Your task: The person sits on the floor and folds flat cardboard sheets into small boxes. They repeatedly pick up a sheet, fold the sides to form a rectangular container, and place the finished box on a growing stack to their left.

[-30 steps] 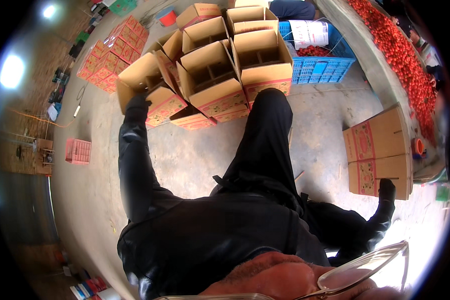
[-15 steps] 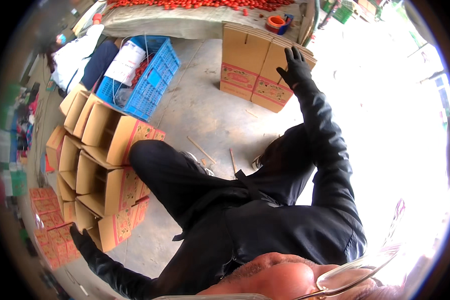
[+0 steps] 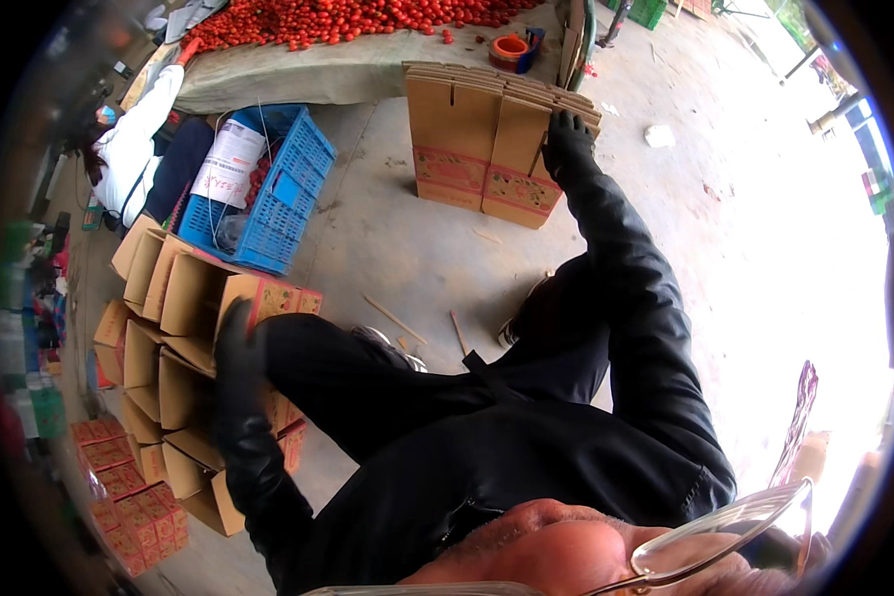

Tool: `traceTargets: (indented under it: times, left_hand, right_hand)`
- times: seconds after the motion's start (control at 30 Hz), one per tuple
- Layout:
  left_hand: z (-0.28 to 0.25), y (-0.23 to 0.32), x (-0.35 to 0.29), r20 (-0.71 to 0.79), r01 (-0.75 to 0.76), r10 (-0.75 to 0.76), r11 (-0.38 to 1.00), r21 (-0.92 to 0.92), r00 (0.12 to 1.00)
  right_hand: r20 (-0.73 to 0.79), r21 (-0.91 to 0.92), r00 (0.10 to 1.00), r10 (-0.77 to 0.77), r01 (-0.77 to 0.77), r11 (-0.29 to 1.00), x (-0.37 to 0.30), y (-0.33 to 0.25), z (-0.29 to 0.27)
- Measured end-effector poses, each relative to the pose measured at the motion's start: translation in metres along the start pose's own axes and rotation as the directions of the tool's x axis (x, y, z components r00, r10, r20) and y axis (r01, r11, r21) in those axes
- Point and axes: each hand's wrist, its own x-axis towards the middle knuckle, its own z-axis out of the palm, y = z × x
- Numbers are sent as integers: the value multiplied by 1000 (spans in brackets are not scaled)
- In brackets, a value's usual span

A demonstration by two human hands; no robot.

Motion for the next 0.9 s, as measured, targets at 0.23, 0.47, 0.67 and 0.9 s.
traceTargets:
  times: [0.23,0.47,0.67,0.9]
  left_hand:
    - [89,44,60,99,-100,146,925,-366,984]
    - [166,77,100,133,111,-32,759,-641,991]
    - [233,60,153,118,187,-295,218,-958,948]
    - [256,107,178,439,494,-281,170,-853,854]
  right_hand:
    - [98,131,992,-79,66,989,-24,0,-30]
    - [294,327,956,13,-113,938,-76,-39,-74]
    - [417,358,885,-207,49,933,-140,-76,-88]
    - [558,759,819,-134,-438,482,-170,12,34]
